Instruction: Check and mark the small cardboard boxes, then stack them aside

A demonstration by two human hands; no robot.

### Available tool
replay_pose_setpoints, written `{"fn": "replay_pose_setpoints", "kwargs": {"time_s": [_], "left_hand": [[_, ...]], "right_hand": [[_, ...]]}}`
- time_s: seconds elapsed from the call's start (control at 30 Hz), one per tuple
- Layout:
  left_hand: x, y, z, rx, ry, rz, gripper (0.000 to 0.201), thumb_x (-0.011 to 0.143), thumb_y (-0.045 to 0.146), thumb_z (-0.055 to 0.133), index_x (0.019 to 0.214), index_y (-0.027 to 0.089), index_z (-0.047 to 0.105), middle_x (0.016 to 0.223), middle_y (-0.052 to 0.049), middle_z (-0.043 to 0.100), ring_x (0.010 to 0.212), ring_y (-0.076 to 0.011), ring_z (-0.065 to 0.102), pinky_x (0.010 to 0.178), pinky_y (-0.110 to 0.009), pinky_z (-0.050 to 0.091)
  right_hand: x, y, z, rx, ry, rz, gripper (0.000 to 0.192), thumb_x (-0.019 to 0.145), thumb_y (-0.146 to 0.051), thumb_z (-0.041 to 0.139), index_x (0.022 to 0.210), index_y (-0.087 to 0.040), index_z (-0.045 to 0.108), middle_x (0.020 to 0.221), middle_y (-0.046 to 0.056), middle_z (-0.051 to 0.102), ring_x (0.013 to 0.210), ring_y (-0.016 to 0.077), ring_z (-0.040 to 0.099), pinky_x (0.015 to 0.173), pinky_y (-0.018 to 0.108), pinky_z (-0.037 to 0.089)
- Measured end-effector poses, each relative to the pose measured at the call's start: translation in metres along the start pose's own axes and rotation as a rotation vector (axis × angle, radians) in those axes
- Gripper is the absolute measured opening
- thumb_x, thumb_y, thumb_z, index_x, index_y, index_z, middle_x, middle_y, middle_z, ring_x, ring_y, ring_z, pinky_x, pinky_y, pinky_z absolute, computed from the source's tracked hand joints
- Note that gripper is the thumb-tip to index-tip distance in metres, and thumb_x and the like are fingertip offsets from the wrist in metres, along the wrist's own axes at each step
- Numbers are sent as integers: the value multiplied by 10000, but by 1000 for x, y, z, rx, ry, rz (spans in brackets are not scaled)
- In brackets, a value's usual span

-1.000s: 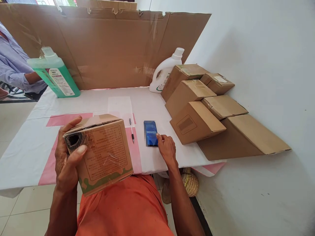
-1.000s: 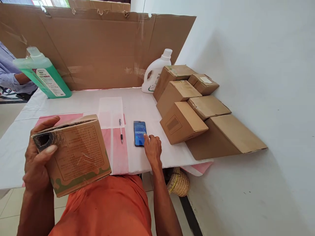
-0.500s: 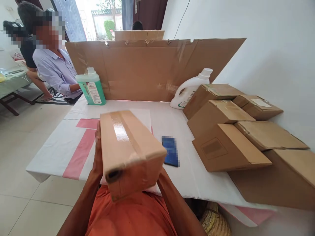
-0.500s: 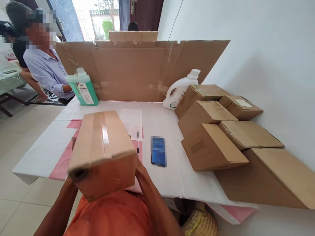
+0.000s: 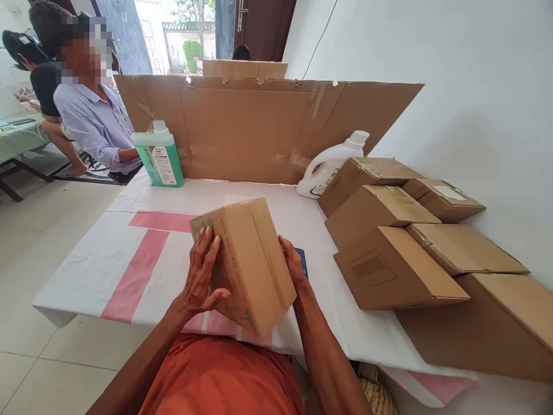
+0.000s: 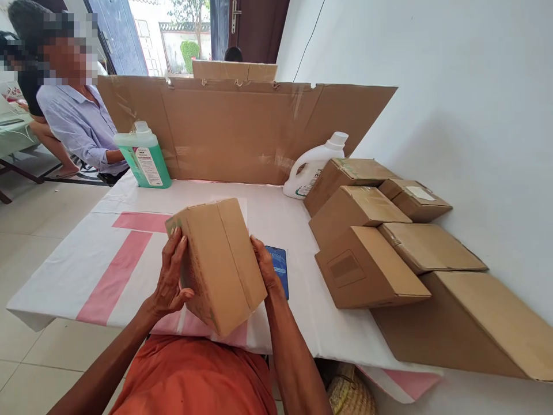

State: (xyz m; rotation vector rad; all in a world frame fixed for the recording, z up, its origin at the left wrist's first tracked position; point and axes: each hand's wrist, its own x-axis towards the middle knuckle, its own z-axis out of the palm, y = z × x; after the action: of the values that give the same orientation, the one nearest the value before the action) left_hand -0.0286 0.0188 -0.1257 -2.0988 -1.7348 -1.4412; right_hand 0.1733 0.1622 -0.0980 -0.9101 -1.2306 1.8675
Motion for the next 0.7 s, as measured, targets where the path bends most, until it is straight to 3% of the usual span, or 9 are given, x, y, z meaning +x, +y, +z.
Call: {"fn": "replay_pose_setpoints", "kwargs": {"time_s": [0.07, 0.13, 0.2, 0.27, 0.37, 0.47, 0.53, 0.6, 0.7], "left_hand": [[-5, 1, 5, -18, 128, -104, 1045, 899, 848, 504, 1720, 301, 161, 1776, -207, 154, 1654, -453, 138, 1301, -688, 171], [-6, 0, 8, -114, 220, -307, 1147, 861, 890, 512, 1727, 268, 92, 1790, -208, 88, 1667, -438, 68, 1320, -676, 121], [-7, 0, 8, -268, 213, -476, 1127, 893, 886, 455, 1729, 258, 34, 1810, -177, 9, 1682, -385, 9, 1345, -622, 77], [-8, 0, 6, -395, 159, -565, 981, 961, 821, 413, 1725, 290, 103, 1821, -125, 25, 1689, -325, 36, 1362, -554, 102], [-4, -2, -5, -510, 154, -629, 815, 973, 792, 446, 1629, 310, 401, 1741, -115, 351, 1627, -329, 309, 1313, -549, 309], [6, -5, -19, -657, 237, -711, 799, 879, 872, 518, 1398, 279, 651, 1459, -125, 673, 1412, -390, 580, 1133, -592, 530], [16, -7, -29, -755, 297, -764, 861, 827, 940, 489, 1321, 268, 702, 1345, -117, 738, 1340, -406, 633, 1065, -594, 578], [25, -6, -36, -897, 346, -782, 951, 797, 983, 456, 1368, 258, 683, 1351, -116, 736, 1370, -407, 616, 1089, -580, 565], [35, -2, -43, -1109, 372, -767, 995, 779, 935, 585, 1497, 246, 594, 1459, -124, 679, 1489, -400, 511, 1197, -548, 478]], "right_hand": [[-9, -2, -5, 28, -96, 43, 715, 877, -845, 494, 1055, -211, 774, 900, 69, 800, 1010, 306, 746, 838, 416, 591], [-20, -6, -4, 56, -189, 36, 706, 881, -809, 556, 1256, -237, 731, 1084, 78, 805, 1109, 310, 730, 903, 434, 596], [-30, -11, 3, 47, -251, 0, 645, 879, -657, 700, 1399, -279, 649, 1263, 72, 767, 1160, 303, 716, 946, 432, 597], [-37, -15, 12, -9, -289, -37, 674, 884, -538, 765, 1485, -310, 561, 1402, 71, 701, 1198, 294, 701, 972, 428, 597], [-40, -24, 26, -210, -289, -160, 775, 885, -515, 795, 1561, -314, 473, 1484, 87, 640, 1282, 306, 654, 1045, 452, 570], [-36, -26, 37, -467, -298, -372, 871, 867, -473, 837, 1614, -311, 420, 1573, 106, 566, 1440, 336, 535, 1201, 521, 450], [-33, -19, 41, -587, -345, -503, 878, 894, -417, 822, 1644, -325, 375, 1651, 104, 486, 1538, 333, 435, 1280, 555, 348], [-34, -5, 43, -654, -398, -598, 907, 932, -360, 784, 1686, -347, 281, 1718, 94, 396, 1603, 314, 345, 1320, 564, 284], [-41, 17, 41, -666, -389, -633, 964, 958, -351, 758, 1716, -383, 164, 1764, 82, 308, 1627, 304, 302, 1292, 553, 362]]}}
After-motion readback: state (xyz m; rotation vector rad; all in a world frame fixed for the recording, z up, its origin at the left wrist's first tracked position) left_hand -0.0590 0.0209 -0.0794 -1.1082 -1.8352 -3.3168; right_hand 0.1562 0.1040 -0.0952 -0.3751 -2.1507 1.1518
